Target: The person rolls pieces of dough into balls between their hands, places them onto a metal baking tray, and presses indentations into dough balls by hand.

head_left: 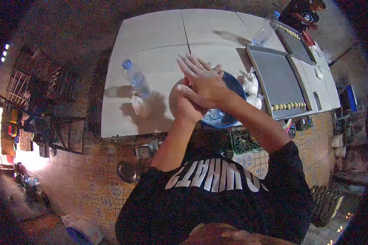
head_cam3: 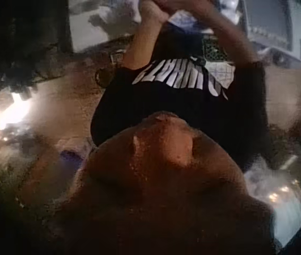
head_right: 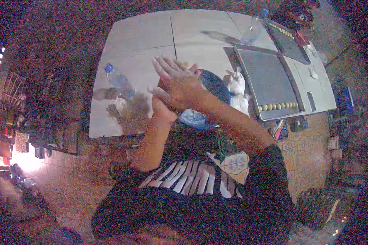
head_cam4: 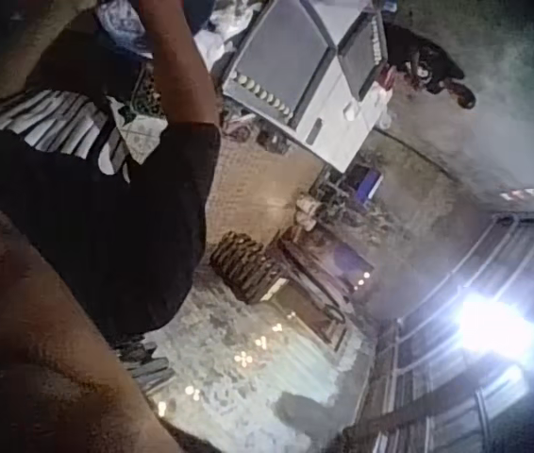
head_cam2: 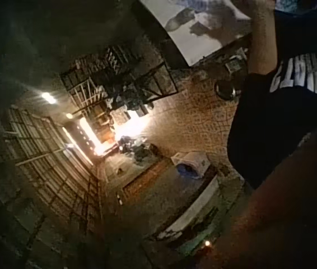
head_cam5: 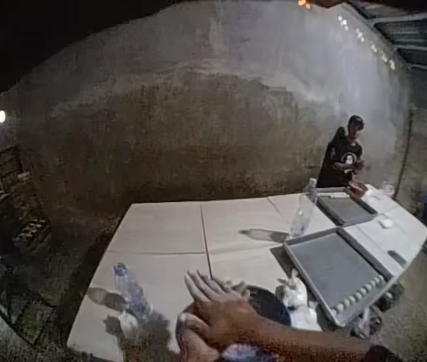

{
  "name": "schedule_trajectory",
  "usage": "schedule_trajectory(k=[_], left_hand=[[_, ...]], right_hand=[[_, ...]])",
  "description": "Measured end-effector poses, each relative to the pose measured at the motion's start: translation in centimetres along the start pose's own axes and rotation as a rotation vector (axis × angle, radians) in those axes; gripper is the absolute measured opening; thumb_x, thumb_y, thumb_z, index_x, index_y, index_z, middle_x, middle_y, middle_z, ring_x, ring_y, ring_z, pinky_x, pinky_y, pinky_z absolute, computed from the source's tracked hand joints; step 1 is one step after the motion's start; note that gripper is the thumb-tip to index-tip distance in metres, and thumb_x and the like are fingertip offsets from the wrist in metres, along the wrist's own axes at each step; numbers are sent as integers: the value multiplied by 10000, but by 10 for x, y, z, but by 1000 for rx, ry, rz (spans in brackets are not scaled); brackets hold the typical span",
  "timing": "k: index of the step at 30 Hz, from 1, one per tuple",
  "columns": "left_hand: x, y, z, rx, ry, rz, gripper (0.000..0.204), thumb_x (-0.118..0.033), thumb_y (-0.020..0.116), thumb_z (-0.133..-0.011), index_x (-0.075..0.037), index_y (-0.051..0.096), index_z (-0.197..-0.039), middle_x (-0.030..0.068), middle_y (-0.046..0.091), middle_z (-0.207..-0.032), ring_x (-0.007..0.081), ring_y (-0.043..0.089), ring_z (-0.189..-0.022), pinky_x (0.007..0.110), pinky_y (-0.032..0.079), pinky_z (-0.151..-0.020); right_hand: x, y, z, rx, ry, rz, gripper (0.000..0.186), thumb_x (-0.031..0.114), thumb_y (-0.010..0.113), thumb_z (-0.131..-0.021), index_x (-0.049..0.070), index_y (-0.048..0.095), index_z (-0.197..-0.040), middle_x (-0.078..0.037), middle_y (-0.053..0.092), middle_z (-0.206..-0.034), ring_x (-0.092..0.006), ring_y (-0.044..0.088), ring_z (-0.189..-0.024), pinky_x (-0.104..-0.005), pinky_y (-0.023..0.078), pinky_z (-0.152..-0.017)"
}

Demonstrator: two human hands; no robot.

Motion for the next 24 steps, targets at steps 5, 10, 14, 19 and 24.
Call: schedule_trajectory(k=[5,10,14,19,24], left_hand=[[-22,10,11,41,2,99,733,-536,290,-1088,-39,261,-1626,200,243,-1694,350,210,-1576,470,162,-1298],[-27,1,15,-272,24,-16,678,-506,299,-1104,-7,371,-1557,204,403,-1610,366,290,-1544,471,220,-1286],[-25,7,4,106,59,134,833,-594,332,-1038,-72,160,-1664,257,166,-1707,372,145,-1600,518,110,-1299],[-38,-2,-2,-95,104,-138,732,-541,244,-1088,-74,231,-1651,241,288,-1675,367,211,-1583,518,185,-1275],[-1,12,0,104,99,103,753,-564,320,-1086,-94,196,-1660,220,211,-1704,351,208,-1583,504,202,-1280]], right_hand=[[56,7,11,63,-141,-93,923,713,444,-956,63,352,-1605,-225,309,-1669,-498,319,-1503,-607,233,-1236],[10,-10,8,41,-111,334,867,639,529,-958,22,418,-1558,-229,412,-1611,-448,358,-1500,-579,264,-1229],[37,9,10,94,-37,-54,738,515,472,-1039,31,367,-1586,-210,379,-1633,-414,324,-1527,-558,226,-1251],[24,-4,20,100,-26,5,757,483,483,-1035,-29,354,-1577,-264,357,-1632,-459,303,-1527,-586,209,-1249],[25,4,14,16,120,94,907,642,454,-984,-4,312,-1604,-238,344,-1648,-465,327,-1511,-595,207,-1245]])
Point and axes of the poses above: each hand's wrist, its own z-axis away from the middle knuckle, its own y-axis out of the palm, x = y × z, the point moved 6 cm from there along -z, towards the middle knuckle
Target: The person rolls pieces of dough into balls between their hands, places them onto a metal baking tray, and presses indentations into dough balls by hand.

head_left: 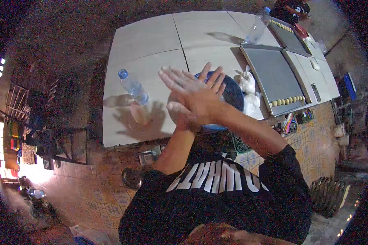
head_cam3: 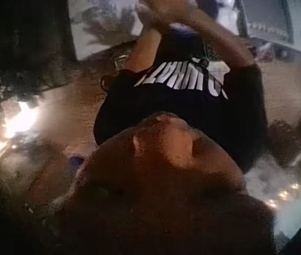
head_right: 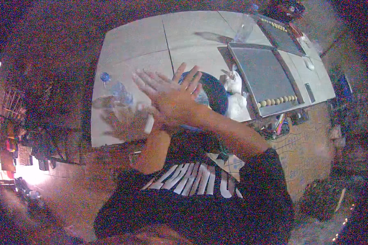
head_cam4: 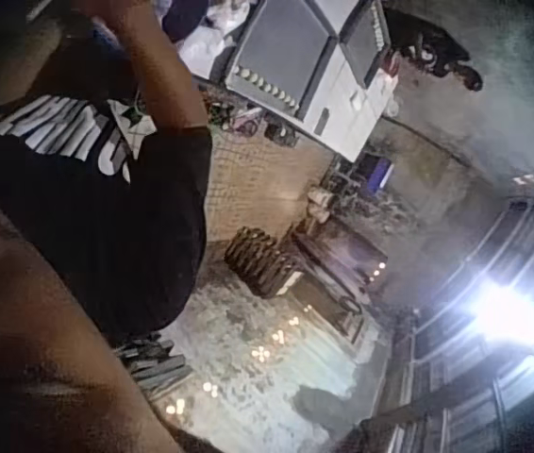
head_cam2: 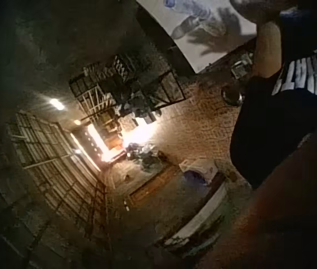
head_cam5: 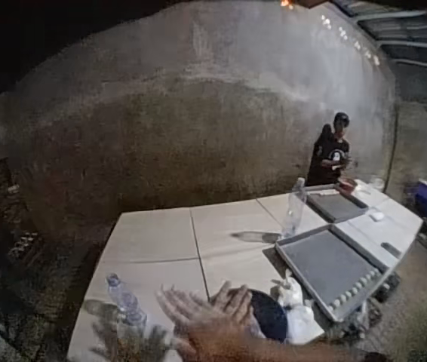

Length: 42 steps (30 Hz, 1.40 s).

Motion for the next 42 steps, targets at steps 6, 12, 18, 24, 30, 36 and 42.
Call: schedule_trajectory(k=[6,12,18,24,30,36,42], left_hand=[[-22,17,2,-130,-37,-204,780,-597,300,-1079,-78,208,-1654,193,235,-1704,328,209,-1585,495,130,-1296],[2,15,2,1,-115,-2,753,-555,342,-1080,-85,208,-1653,217,216,-1703,351,189,-1586,489,182,-1287],[-12,14,0,-130,-69,-110,733,-546,342,-1091,-89,214,-1650,215,233,-1695,348,232,-1571,450,213,-1286],[-8,33,9,-116,-124,-107,773,-619,271,-1072,-143,172,-1673,217,234,-1698,318,242,-1576,451,217,-1276],[3,-3,0,-36,-109,-119,849,-674,249,-1043,-123,133,-1678,219,161,-1721,372,163,-1595,469,167,-1283],[11,16,5,-61,-246,351,872,-681,288,-1033,-117,121,-1677,194,100,-1738,352,82,-1612,504,88,-1292],[5,15,0,-242,-92,-127,788,-639,273,-1061,-135,214,-1664,194,278,-1689,338,225,-1573,488,217,-1271]], right_hand=[[12,-26,20,72,-158,-79,880,646,406,-1020,28,260,-1629,-237,294,-1668,-414,282,-1546,-565,186,-1257],[6,-19,-11,-42,-61,20,939,676,480,-975,36,269,-1628,-248,283,-1671,-472,269,-1537,-568,202,-1249],[-6,-36,9,58,-154,-17,892,674,425,-996,33,325,-1608,-273,324,-1644,-438,284,-1543,-654,155,-1238],[17,-8,-1,84,-120,32,840,623,449,-1003,68,323,-1621,-242,252,-1685,-458,238,-1553,-633,160,-1244],[0,-24,1,-22,-146,28,809,597,489,-997,70,362,-1597,-240,341,-1647,-422,300,-1536,-619,173,-1253],[23,-19,7,42,-248,-87,892,685,442,-967,101,315,-1628,-232,307,-1668,-437,287,-1541,-618,125,-1258],[-18,-47,-11,-120,-100,172,915,718,462,-946,102,344,-1613,-220,340,-1657,-402,288,-1550,-650,111,-1250]])
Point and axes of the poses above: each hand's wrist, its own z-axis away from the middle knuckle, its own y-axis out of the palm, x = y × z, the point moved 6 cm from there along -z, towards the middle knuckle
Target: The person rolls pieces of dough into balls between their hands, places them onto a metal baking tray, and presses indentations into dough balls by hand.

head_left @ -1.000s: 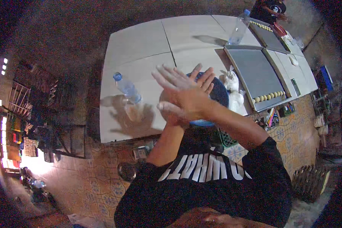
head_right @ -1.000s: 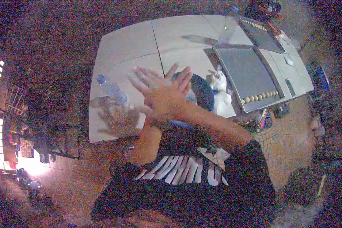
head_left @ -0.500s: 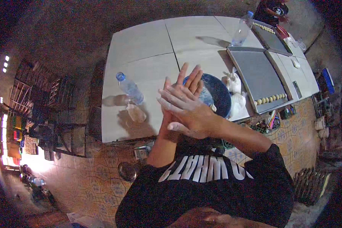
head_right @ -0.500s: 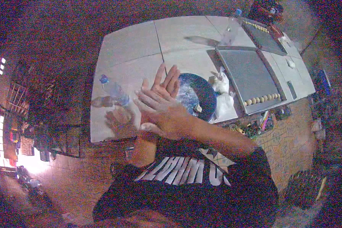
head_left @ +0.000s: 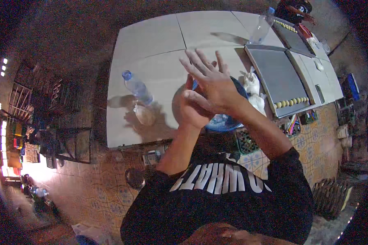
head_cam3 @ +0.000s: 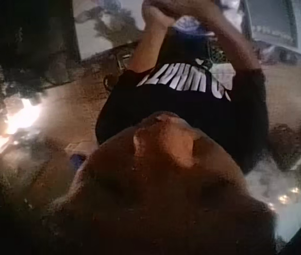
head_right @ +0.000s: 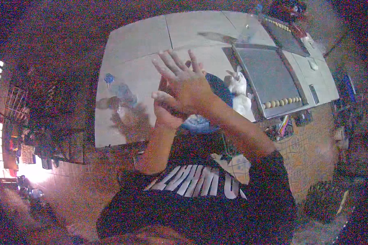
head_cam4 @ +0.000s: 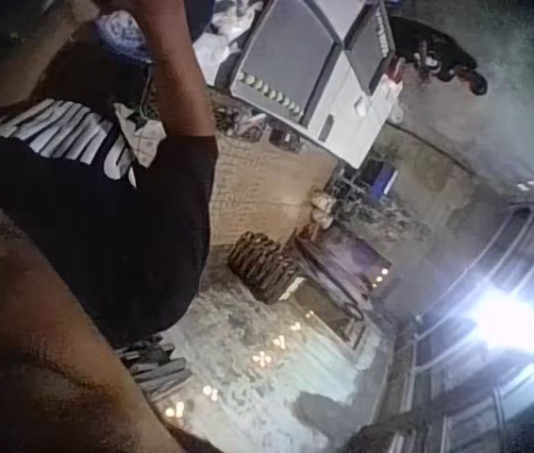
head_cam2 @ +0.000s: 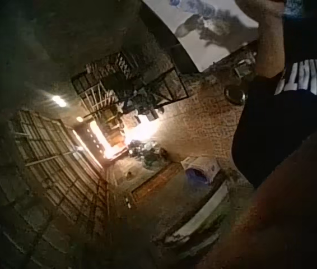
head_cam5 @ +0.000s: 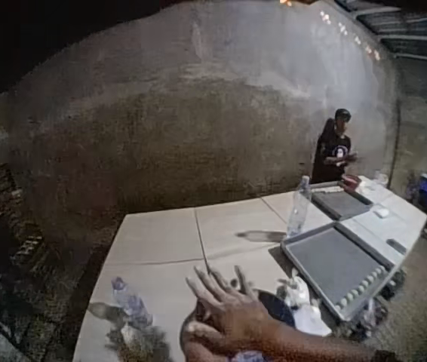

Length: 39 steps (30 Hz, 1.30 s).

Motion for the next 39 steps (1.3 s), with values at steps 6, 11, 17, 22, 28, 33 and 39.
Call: schedule_trajectory(k=[6,11,17,22,28,33,39], left_hand=[[-17,23,14,144,-2,-161,801,-660,346,-1046,-133,272,-1645,178,297,-1683,334,311,-1538,469,278,-1251],[11,3,-1,72,-95,3,836,-660,340,-1041,-104,222,-1655,194,240,-1703,362,272,-1554,483,246,-1260],[-3,-19,-5,185,-48,151,826,-653,251,-1051,-121,156,-1675,194,158,-1728,337,109,-1608,466,90,-1296],[27,-7,0,193,-188,427,760,-589,331,-1063,-104,273,-1645,183,279,-1691,386,250,-1559,497,176,-1286],[26,-1,-4,113,-67,110,778,-611,342,-1057,-102,279,-1642,174,287,-1690,361,269,-1556,488,198,-1281],[61,6,-23,16,-25,-10,790,-625,349,-1053,-101,283,-1640,169,293,-1689,345,281,-1554,481,212,-1277],[100,11,-23,89,-39,93,827,-655,354,-1045,-111,233,-1657,180,256,-1702,334,263,-1565,482,200,-1281]], right_hand=[[37,8,30,219,-150,-256,935,674,532,-932,96,304,-1632,-232,336,-1653,-456,294,-1531,-615,155,-1252],[-12,13,-1,24,29,-193,897,715,460,-952,121,349,-1614,-231,365,-1640,-503,357,-1482,-626,205,-1236],[41,7,34,171,-226,-302,907,719,495,-935,58,442,-1553,-228,397,-1622,-494,380,-1468,-620,220,-1228],[-28,10,16,2,24,-139,839,689,485,-959,126,425,-1579,-210,352,-1653,-480,336,-1505,-627,221,-1225],[25,11,56,235,-255,-196,859,691,454,-986,129,338,-1625,-245,288,-1669,-471,268,-1537,-596,186,-1251],[-50,-16,59,111,-17,-186,837,644,467,-993,56,387,-1583,-249,402,-1608,-437,319,-1525,-627,138,-1250],[-25,-24,81,171,-228,-384,892,725,395,-993,52,387,-1578,-212,343,-1656,-432,337,-1517,-605,199,-1248]])
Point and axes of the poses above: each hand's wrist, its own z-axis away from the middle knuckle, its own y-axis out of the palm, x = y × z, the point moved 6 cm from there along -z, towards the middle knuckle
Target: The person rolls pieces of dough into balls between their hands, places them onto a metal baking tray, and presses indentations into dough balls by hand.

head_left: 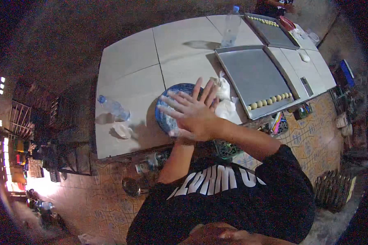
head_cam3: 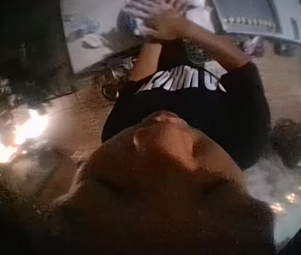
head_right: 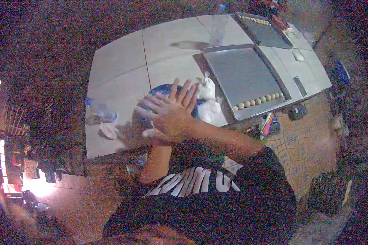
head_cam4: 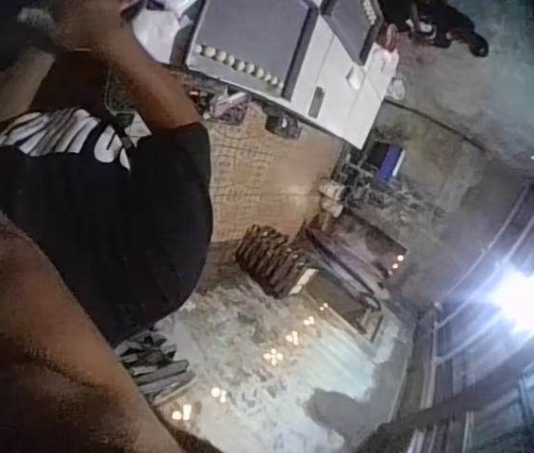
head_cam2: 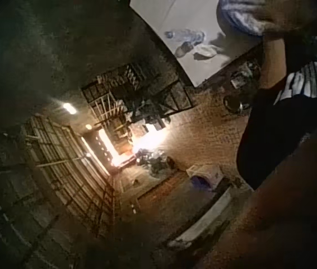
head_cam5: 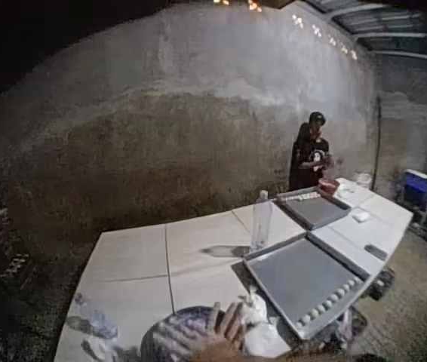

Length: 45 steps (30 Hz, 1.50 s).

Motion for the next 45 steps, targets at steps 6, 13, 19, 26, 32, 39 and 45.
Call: schedule_trajectory(k=[6,13,19,26,32,39,45], left_hand=[[64,10,-23,-165,-29,-127,831,-687,331,-1029,-162,226,-1665,151,233,-1716,317,232,-1578,470,197,-1278],[136,0,-40,35,-76,-20,876,-733,260,-1020,-167,153,-1679,172,215,-1718,312,197,-1593,458,238,-1266],[168,11,-37,-295,-19,-89,813,-663,341,-1040,-159,217,-1666,165,282,-1692,307,282,-1563,491,248,-1264],[190,-28,-43,-23,-7,-77,828,-716,323,-1016,-210,230,-1665,150,252,-1710,330,233,-1579,529,238,-1260],[201,3,-41,-217,16,-263,755,-656,354,-1040,-228,254,-1653,100,290,-1698,358,311,-1539,542,249,-1264],[179,-22,-42,-21,-40,361,817,-669,362,-1021,-206,193,-1672,116,199,-1730,364,286,-1554,492,229,-1273],[180,-13,-47,-181,-11,-87,762,-619,333,-1047,-172,257,-1659,186,289,-1689,394,301,-1538,501,221,-1273]], right_hand=[[-63,-62,80,-17,246,124,864,658,458,-986,65,342,-1604,-222,311,-1667,-400,246,-1565,-591,140,-1262],[-45,-67,112,0,86,-118,811,603,441,-1027,78,301,-1629,-211,286,-1682,-436,190,-1573,-581,127,-1271],[-87,-90,180,-19,271,123,809,589,503,-1001,60,366,-1597,-246,304,-1665,-432,227,-1564,-597,109,-1267],[-57,-90,193,7,35,-167,836,636,464,-1002,78,343,-1613,-239,319,-1657,-452,261,-1544,-604,154,-1253],[-103,-103,199,-19,307,64,797,558,503,-992,123,325,-1636,-193,263,-1697,-413,220,-1571,-589,119,-1269],[-60,-78,183,-25,152,-72,770,584,515,-1001,78,418,-1574,-225,341,-1652,-466,281,-1535,-603,179,-1248],[-101,-85,161,-65,313,131,803,623,484,-997,102,387,-1601,-211,348,-1654,-401,278,-1553,-609,158,-1257]])
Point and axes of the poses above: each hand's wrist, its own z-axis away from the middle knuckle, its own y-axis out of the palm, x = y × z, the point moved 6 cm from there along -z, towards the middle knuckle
